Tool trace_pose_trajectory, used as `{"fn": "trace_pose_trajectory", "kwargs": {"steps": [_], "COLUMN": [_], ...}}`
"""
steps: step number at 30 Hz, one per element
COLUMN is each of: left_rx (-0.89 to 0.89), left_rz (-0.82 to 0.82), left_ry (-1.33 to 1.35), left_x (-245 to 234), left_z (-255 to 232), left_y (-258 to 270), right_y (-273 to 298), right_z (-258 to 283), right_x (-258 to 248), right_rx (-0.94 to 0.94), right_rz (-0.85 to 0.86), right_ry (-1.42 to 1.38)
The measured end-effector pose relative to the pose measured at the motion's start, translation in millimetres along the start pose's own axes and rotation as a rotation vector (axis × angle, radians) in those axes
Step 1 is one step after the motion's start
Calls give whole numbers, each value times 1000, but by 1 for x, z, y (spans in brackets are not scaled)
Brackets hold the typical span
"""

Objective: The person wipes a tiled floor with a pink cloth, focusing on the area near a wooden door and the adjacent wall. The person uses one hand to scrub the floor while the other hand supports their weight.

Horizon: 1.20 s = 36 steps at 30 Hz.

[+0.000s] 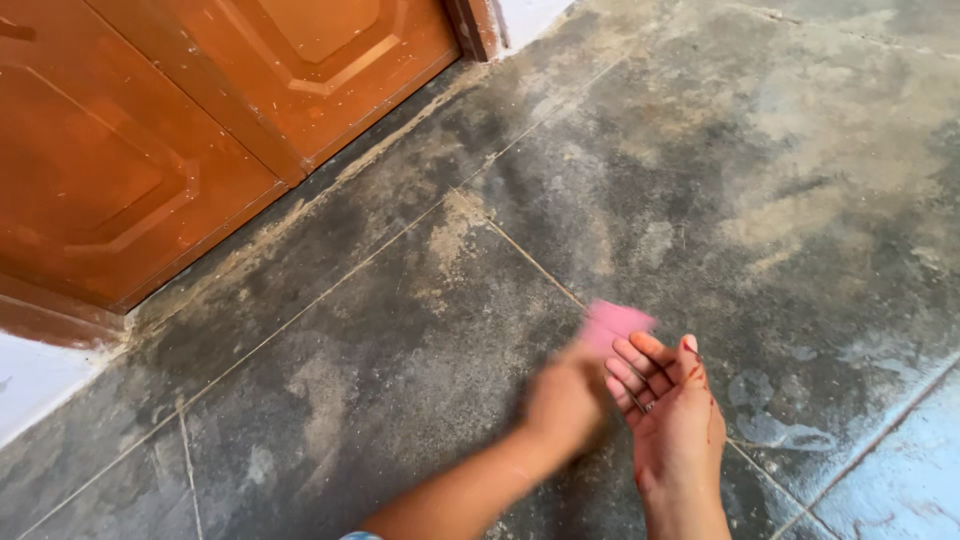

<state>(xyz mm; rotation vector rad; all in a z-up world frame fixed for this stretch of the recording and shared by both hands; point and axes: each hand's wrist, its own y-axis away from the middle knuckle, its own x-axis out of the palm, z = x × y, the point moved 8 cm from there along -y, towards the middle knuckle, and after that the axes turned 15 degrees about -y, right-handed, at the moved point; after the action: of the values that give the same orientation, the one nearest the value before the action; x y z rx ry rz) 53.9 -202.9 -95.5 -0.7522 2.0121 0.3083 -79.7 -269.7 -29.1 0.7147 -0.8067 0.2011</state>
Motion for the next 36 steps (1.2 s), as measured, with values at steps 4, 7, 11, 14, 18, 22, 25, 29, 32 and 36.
{"fn": "trace_pose_trajectory", "kwargs": {"steps": [4, 7, 11, 14, 18, 22, 25, 29, 32, 36], "left_rx": [459, 482, -264, -701, -785, -629, -42, 169, 426, 76], "left_rz": [342, 105, 53, -5, -247, -208, -347, 47, -81, 208], "left_ry": [-329, -239, -316, -494, -682, -670, -384, -40, -348, -162], "left_x": [33, -18, -102, -159, -195, -155, -69, 45, 49, 16], "left_z": [-87, -75, 82, 217, 294, 228, 62, -70, -93, -26], "left_y": [10, -34, -112, -90, -58, -62, -34, 28, 38, 9], "right_y": [-1, 2, 3, 0, -3, -4, -13, -16, -13, 1], "right_z": [26, 40, 30, 23, 17, 0, -9, 6, 32, 30], "right_x": [-14, -18, -15, -14, -10, -7, -7, -19, -24, -32], "right_rx": [-123, -81, -40, 2, -3, 11, 20, -111, -246, -144], "right_rz": [-7, -15, -41, -48, -47, 0, 36, 102, 67, 54], "right_ry": [50, -28, 24, 39, 53, 73, 123, 216, 301, 412]}}
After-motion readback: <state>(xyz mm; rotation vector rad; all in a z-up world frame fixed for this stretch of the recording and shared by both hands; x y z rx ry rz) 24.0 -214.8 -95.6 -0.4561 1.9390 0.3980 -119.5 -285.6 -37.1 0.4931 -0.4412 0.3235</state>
